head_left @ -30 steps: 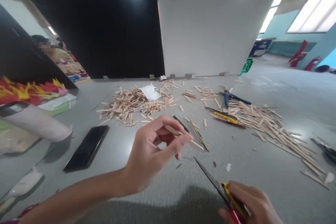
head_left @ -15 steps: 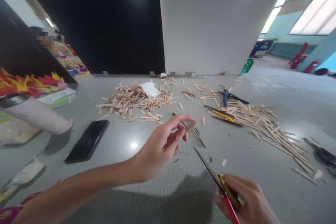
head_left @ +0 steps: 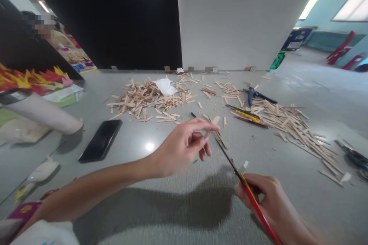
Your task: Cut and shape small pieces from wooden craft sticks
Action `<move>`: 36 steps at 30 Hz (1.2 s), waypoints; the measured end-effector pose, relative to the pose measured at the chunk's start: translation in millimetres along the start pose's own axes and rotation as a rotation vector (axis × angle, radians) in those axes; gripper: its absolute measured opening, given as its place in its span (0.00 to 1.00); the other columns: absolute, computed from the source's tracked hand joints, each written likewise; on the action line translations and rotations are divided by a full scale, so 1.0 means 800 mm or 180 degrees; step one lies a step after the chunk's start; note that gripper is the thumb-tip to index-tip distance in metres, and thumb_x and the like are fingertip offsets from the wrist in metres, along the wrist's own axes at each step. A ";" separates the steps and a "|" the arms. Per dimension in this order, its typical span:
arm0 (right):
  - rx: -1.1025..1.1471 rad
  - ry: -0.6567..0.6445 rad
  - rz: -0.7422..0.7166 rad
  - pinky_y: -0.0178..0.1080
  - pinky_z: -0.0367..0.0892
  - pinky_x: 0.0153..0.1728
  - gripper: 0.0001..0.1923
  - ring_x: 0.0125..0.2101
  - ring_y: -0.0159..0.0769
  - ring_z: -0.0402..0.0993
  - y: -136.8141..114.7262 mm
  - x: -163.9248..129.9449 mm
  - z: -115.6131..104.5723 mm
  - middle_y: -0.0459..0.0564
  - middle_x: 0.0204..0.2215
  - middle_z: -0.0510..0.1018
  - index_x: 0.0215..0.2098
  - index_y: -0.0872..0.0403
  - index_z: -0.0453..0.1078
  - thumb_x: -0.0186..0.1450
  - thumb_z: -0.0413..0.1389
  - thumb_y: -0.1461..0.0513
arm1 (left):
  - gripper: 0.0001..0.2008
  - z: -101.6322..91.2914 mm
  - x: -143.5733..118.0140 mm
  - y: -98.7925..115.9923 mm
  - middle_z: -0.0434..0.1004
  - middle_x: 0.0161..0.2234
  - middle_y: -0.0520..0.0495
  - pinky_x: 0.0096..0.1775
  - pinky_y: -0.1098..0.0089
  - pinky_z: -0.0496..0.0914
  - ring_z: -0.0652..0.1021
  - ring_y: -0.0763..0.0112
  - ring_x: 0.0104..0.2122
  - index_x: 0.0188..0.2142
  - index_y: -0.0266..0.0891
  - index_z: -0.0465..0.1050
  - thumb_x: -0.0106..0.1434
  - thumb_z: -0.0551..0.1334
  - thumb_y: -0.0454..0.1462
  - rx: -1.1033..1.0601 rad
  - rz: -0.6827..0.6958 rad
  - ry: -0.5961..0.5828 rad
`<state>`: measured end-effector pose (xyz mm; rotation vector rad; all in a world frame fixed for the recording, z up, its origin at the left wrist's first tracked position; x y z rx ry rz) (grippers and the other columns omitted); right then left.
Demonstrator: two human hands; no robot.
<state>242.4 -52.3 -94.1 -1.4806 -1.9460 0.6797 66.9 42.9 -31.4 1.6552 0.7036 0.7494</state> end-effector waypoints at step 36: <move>0.0083 -0.0256 0.0002 0.36 0.57 0.22 0.25 0.20 0.31 0.59 -0.015 -0.007 -0.014 0.43 0.18 0.68 0.24 0.51 0.66 0.73 0.56 0.45 | 0.16 0.007 -0.005 0.015 0.81 0.35 0.47 0.31 0.74 0.81 0.86 0.69 0.33 0.57 0.34 0.79 0.72 0.62 0.29 0.0005 -0.0001 -0.0067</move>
Point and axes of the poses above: each hand's wrist, its own x-axis towards the middle knuckle, its own z-axis out of the palm, y = z × x, the point moved 8 cm from there along x, towards the middle knuckle
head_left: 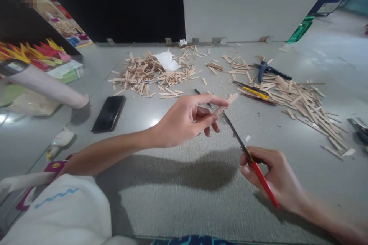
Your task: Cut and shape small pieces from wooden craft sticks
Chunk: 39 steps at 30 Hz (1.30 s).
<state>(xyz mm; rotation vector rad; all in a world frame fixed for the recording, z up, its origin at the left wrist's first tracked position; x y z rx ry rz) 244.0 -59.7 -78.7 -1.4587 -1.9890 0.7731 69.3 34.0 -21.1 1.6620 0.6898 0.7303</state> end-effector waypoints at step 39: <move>0.0067 0.0100 -0.0190 0.33 0.55 0.20 0.25 0.20 0.28 0.53 0.004 -0.007 0.007 0.38 0.19 0.59 0.23 0.51 0.58 0.75 0.56 0.51 | 0.15 0.001 -0.012 0.010 0.81 0.49 0.45 0.25 0.81 0.75 0.83 0.79 0.26 0.55 0.40 0.80 0.72 0.62 0.30 0.0212 0.0150 -0.0045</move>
Point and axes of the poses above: each hand's wrist, its own x-axis towards the middle knuckle, its own z-axis out of the palm, y = z × x, the point moved 8 cm from there along x, towards the middle knuckle
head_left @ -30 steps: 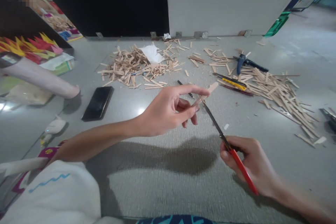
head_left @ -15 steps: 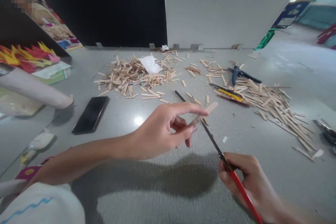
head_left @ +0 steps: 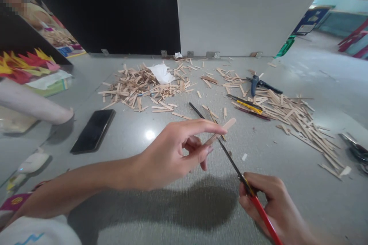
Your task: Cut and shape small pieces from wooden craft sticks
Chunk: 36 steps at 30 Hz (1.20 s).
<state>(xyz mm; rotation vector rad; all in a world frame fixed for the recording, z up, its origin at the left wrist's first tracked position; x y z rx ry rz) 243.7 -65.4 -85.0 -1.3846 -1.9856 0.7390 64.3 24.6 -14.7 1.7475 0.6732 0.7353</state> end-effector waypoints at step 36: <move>-0.0017 0.0066 -0.0264 0.31 0.52 0.20 0.24 0.20 0.28 0.49 -0.011 0.004 0.002 0.37 0.21 0.53 0.26 0.49 0.49 0.75 0.56 0.57 | 0.15 0.006 -0.002 -0.001 0.81 0.50 0.43 0.26 0.82 0.75 0.83 0.79 0.28 0.56 0.38 0.80 0.73 0.62 0.29 0.0008 0.0171 -0.0097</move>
Point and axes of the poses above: each hand's wrist, its own x-axis towards the middle knuckle, its own z-axis out of the palm, y = z × x, the point moved 8 cm from there along x, towards the middle knuckle
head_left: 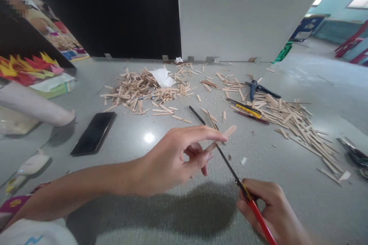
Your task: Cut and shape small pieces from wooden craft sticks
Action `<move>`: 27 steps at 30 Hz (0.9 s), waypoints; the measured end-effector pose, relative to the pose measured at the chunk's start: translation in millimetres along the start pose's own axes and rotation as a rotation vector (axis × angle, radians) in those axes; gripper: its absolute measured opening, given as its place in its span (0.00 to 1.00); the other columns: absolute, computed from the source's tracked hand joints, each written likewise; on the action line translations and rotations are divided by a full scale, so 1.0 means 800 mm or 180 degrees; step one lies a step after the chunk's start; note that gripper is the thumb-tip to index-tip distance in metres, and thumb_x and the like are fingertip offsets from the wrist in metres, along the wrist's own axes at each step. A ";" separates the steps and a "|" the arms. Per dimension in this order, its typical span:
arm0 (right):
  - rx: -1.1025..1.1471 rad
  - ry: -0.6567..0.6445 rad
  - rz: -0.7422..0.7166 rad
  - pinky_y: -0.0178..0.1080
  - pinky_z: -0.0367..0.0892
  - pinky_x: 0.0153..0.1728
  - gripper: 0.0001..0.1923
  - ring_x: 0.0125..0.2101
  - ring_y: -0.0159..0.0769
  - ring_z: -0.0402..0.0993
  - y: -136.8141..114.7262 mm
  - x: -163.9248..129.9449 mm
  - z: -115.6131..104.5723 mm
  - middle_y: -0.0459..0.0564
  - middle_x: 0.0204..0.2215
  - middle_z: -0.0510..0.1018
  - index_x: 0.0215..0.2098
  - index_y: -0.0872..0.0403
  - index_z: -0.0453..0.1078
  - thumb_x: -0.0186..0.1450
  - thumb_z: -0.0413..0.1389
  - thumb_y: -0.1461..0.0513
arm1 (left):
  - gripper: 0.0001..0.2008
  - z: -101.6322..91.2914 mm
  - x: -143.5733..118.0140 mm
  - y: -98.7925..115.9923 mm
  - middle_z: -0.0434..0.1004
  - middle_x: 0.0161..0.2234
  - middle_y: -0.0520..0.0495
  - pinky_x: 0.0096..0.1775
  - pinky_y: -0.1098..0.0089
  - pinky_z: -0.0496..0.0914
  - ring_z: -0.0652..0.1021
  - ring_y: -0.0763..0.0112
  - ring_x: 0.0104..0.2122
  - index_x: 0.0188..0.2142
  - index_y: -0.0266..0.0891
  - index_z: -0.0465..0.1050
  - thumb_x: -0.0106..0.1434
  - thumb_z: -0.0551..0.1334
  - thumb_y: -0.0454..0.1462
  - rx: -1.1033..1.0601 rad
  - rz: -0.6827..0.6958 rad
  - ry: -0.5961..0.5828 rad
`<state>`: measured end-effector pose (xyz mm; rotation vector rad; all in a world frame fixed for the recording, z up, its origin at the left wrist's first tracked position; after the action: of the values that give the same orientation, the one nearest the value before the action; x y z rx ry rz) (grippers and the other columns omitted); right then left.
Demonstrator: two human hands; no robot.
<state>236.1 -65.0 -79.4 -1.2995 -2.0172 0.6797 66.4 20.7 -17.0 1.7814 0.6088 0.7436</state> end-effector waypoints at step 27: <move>0.0100 -0.0120 0.0141 0.31 0.49 0.18 0.23 0.19 0.28 0.47 -0.007 0.000 -0.001 0.37 0.20 0.51 0.25 0.48 0.46 0.71 0.55 0.61 | 0.13 0.027 -0.001 -0.023 0.80 0.30 0.50 0.23 0.77 0.76 0.80 0.74 0.21 0.48 0.38 0.75 0.75 0.67 0.45 -0.1935 -0.1254 -0.0666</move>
<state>233.4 -67.0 -74.8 -1.3258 -2.0047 0.7589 80.8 12.3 -39.6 1.1137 0.5020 0.4012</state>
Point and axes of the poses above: each hand's wrist, its own x-axis towards the middle knuckle, its own z-axis out of the palm, y = z × x, the point moved 8 cm from there along x, towards the middle knuckle
